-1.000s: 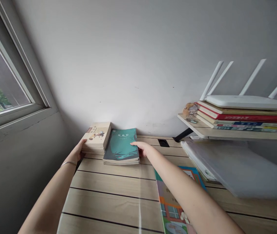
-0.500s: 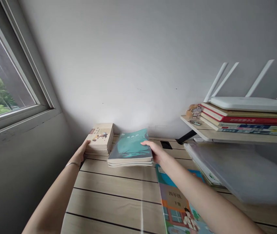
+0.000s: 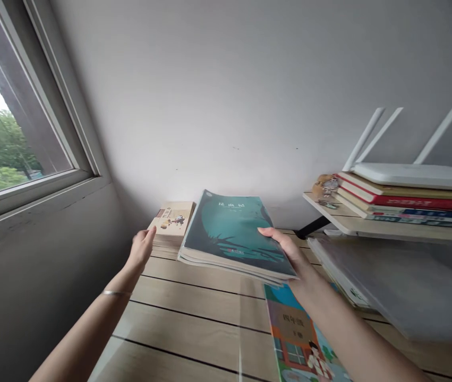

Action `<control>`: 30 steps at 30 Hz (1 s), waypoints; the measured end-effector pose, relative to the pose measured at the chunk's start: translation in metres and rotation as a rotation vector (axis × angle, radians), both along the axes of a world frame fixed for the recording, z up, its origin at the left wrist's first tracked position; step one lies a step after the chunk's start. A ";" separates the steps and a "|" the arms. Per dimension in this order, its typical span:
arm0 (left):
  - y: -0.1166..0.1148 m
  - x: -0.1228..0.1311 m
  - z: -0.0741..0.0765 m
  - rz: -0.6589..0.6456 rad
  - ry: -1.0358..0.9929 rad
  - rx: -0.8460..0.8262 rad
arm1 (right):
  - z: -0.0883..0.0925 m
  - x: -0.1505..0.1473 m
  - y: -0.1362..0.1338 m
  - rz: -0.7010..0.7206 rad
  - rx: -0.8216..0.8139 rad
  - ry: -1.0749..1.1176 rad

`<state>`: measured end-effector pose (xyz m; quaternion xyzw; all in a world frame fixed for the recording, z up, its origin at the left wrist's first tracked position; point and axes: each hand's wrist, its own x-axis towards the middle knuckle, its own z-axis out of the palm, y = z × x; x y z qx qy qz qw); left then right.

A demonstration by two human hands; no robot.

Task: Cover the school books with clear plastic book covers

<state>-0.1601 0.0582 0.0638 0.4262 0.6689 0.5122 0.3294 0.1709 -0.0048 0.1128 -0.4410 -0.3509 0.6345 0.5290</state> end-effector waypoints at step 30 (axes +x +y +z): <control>0.021 -0.015 -0.014 0.277 -0.514 0.061 | -0.053 -0.156 0.109 0.264 0.001 -0.371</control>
